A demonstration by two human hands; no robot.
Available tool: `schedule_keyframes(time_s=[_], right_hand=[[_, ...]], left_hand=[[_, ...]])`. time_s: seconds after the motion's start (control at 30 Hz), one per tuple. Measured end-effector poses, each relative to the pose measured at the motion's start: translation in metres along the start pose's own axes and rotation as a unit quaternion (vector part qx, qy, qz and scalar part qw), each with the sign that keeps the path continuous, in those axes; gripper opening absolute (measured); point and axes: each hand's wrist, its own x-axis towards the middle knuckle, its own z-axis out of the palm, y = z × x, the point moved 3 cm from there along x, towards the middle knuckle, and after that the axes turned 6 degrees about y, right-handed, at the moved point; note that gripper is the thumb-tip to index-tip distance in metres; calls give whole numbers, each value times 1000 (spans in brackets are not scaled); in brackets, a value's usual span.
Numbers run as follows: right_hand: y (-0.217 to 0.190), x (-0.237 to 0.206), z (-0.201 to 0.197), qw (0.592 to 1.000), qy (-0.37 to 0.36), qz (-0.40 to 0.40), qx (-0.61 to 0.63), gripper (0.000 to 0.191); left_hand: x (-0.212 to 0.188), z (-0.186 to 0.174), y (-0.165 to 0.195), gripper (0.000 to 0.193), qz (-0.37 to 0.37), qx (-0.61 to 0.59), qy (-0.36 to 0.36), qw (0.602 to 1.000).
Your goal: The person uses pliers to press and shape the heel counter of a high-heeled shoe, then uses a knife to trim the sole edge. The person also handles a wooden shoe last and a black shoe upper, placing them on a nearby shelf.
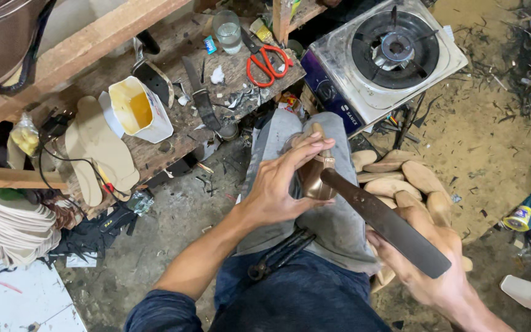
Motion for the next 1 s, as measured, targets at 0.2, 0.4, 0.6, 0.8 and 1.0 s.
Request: schedule_keyframes(time_s=[0.2, 0.4, 0.6, 0.8, 1.0], right_hand=[[-10, 14, 18, 987, 41, -53, 146, 16], [-7, 33, 45, 940, 134, 41, 310, 13], [-13, 49, 40, 921, 199, -23, 334, 8], [-25, 68, 18, 936, 153, 12, 318, 14], [-32, 45, 9, 701, 336, -277, 565, 28]], left_hand=[[1, 6, -17, 90, 34, -42, 50, 997], [37, 45, -30, 87, 26, 43, 226, 973], [60, 45, -60, 79, -59, 129, -49, 989], [45, 78, -87, 65, -92, 263, -63, 958], [39, 71, -115, 63, -144, 216, -61, 964]])
